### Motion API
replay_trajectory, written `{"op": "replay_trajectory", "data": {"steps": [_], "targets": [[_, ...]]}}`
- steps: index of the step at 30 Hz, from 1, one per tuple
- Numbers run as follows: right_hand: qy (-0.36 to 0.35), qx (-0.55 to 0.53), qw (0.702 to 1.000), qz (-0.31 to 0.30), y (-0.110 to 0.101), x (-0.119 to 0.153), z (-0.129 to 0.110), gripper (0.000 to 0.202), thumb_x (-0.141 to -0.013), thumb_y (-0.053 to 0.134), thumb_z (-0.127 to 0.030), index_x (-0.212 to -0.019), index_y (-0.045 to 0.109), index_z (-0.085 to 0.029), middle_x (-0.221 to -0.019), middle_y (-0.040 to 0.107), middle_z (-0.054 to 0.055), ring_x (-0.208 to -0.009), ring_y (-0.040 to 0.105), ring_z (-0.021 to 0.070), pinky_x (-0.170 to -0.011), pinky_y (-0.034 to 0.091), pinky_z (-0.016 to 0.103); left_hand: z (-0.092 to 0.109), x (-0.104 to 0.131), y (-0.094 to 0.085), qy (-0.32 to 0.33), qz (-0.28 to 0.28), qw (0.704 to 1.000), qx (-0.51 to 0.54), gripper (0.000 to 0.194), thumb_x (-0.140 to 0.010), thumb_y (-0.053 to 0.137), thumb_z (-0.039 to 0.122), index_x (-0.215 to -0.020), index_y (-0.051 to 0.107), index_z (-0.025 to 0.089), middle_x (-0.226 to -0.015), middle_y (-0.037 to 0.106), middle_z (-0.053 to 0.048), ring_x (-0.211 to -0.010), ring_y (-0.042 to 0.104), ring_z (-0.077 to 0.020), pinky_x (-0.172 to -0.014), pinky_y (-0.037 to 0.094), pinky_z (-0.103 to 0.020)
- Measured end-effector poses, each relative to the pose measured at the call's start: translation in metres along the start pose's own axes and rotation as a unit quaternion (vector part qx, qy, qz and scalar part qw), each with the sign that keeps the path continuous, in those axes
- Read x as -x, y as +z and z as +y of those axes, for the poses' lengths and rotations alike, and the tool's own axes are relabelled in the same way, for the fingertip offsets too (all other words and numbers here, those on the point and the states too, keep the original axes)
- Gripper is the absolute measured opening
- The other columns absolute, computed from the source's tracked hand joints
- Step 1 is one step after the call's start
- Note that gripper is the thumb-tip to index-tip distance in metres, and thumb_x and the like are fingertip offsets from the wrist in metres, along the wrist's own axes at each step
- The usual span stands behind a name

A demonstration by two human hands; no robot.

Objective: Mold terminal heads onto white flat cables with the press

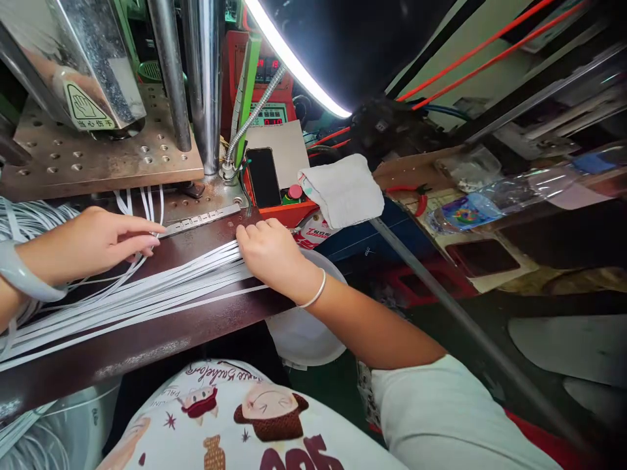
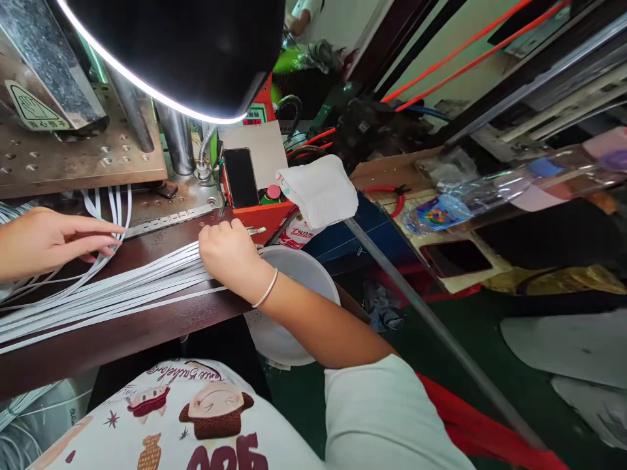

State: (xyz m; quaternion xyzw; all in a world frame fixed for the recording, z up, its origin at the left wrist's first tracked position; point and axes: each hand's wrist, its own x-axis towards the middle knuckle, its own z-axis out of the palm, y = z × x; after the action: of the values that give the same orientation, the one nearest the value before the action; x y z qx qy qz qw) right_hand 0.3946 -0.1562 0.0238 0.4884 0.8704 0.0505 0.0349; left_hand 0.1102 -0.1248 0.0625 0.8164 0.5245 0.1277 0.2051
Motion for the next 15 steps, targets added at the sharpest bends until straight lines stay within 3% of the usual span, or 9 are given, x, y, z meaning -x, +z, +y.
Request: {"op": "replay_trajectory", "data": {"steps": [2,4,8,11,13,15], "targets": [[-0.004,0.022,1.0,-0.013,-0.001,0.001,0.003,0.035,-0.1,0.036,-0.006,-0.113,0.069,-0.003,-0.098,0.073,0.021,-0.093,0.064,0.0304,-0.079,0.038,0.04,-0.006,0.004,-0.004,0.093,0.056,0.99,-0.084,0.062,-0.091,0.041,0.063,-0.1,0.084,0.02,-0.08,0.081,-0.004,-0.066,0.073,-0.0209,-0.071,0.059,-0.032],[-0.011,0.037,0.999,-0.034,0.0,0.002,0.003,0.035,-0.1,0.036,-0.007,-0.115,0.068,-0.002,-0.106,0.073,0.023,-0.1,0.064,0.0321,-0.083,0.039,0.041,-0.01,0.009,-0.006,0.173,0.124,0.969,-0.125,0.059,-0.099,0.039,0.057,-0.101,0.084,0.017,-0.094,0.082,-0.006,-0.077,0.076,-0.0225,-0.082,0.06,-0.034],[-0.023,0.029,0.997,-0.064,0.01,0.004,0.008,0.035,-0.098,0.039,-0.007,-0.116,0.068,0.0,-0.105,0.074,0.024,-0.099,0.067,0.0323,-0.083,0.045,0.043,-0.009,0.016,-0.006,0.289,0.163,0.927,-0.176,0.053,-0.107,0.04,0.046,-0.099,0.082,0.015,-0.094,0.082,-0.006,-0.074,0.076,-0.0221,-0.076,0.06,-0.034],[-0.038,-0.033,0.997,0.056,0.019,-0.003,0.016,0.042,-0.1,0.032,-0.009,-0.121,0.067,-0.002,-0.105,0.074,0.023,-0.098,0.068,0.0293,-0.086,0.051,0.044,-0.002,0.014,-0.004,0.316,0.202,0.9,-0.223,0.037,-0.106,0.047,0.032,-0.108,0.079,0.013,-0.097,0.082,-0.009,-0.075,0.077,-0.0235,-0.07,0.059,-0.035],[-0.116,-0.137,0.97,0.161,0.026,-0.019,0.016,0.046,-0.103,0.027,-0.016,-0.129,0.064,-0.005,-0.119,0.072,0.021,-0.114,0.066,0.0272,-0.098,0.053,0.046,0.009,0.005,0.001,0.346,0.234,0.882,-0.22,0.03,-0.102,0.057,0.024,-0.124,0.074,0.016,-0.121,0.078,-0.012,-0.099,0.077,-0.0266,-0.084,0.061,-0.038],[-0.189,-0.264,0.924,0.202,0.031,-0.044,0.01,0.045,-0.107,0.029,-0.029,-0.133,0.063,-0.015,-0.129,0.069,0.015,-0.125,0.062,0.0246,-0.108,0.052,0.046,0.022,-0.008,0.009,0.401,0.209,0.877,-0.16,0.032,-0.1,0.061,0.024,-0.13,0.072,0.028,-0.139,0.07,-0.007,-0.129,0.066,-0.0267,-0.108,0.055,-0.045]]}}
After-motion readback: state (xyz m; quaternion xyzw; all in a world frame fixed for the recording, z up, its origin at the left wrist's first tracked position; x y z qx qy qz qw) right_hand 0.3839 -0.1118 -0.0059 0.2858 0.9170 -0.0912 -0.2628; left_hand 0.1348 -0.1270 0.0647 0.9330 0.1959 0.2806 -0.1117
